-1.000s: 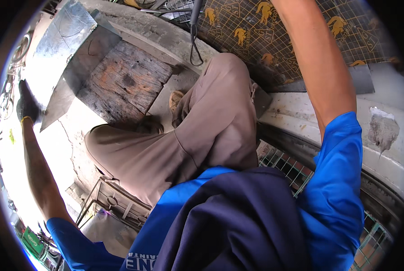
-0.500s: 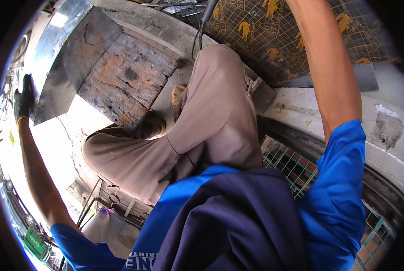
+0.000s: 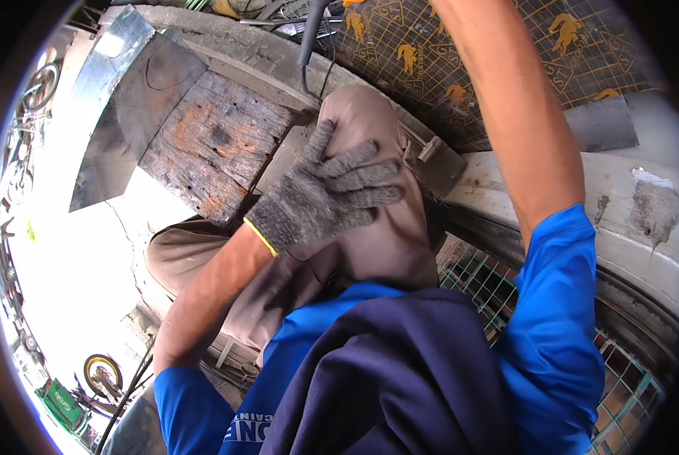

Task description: Cutting a metal sheet using an angle grinder.

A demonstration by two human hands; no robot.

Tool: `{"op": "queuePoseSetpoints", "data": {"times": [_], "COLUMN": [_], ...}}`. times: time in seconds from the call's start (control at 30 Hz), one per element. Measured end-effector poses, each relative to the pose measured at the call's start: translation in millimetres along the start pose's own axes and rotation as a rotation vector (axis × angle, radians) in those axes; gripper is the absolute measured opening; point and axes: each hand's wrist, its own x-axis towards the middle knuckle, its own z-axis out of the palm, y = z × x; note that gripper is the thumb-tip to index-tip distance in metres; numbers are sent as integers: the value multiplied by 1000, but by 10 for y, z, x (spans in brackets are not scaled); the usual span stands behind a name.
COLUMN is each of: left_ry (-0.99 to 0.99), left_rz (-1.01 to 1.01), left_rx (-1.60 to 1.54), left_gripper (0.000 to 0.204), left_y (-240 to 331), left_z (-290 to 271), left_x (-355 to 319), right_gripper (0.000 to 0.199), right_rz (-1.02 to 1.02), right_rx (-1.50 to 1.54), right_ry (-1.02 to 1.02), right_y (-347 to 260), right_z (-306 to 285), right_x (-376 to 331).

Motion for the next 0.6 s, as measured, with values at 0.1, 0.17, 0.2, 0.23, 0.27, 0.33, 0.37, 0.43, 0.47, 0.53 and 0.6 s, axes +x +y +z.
{"op": "queuePoseSetpoints", "data": {"times": [0.1, 0.17, 0.2, 0.23, 0.27, 0.33, 0.37, 0.43, 0.47, 0.53, 0.6], "left_ry": [139, 244, 276, 273, 270, 379, 486, 703, 747, 784, 919], "left_rz": [-51, -492, -564, -532, -499, -314, -107, -221, -397, -567, -713], "left_rx": [88, 124, -35, -364, -681, -584, 48, -107, -755, -1381, -1719], "left_gripper": [60, 53, 47, 47, 47, 49, 51, 60, 60, 61, 60], "left_y": [-34, -91, 36, 188, 357, 740, 939, 1357, 1491, 1526, 1415], "left_z": [13, -96, -276, -384, -481, -49, 464, 759, 897, 868, 478], "left_x": [123, 312, 444, 560, 629, 572, 505, 990, 1144, 1260, 1393], "right_gripper": [21, 23, 23, 24, 24, 24, 24, 28, 28, 32, 32], "right_rz": [46, 33, 31, 29, 66, 37, 22, 4, 2, 6, -28], "right_rx": [35, 48, 60, 71, 70, 104, 120, 152, 166, 156, 150], "right_ry": [7, 2, 41, 77, 114, 112, 132, 156, 130, 197, 257], "right_y": [-22, -69, -83, -110, -153, -229, -234, -225, -244, -265, -137], "right_z": [29, -11, -6, 0, 70, 217, 272, 270, 343, 472, 277], "right_x": [-68, -74, -82, -80, -72, -92, -88, -96, -133, -194, -85]}}
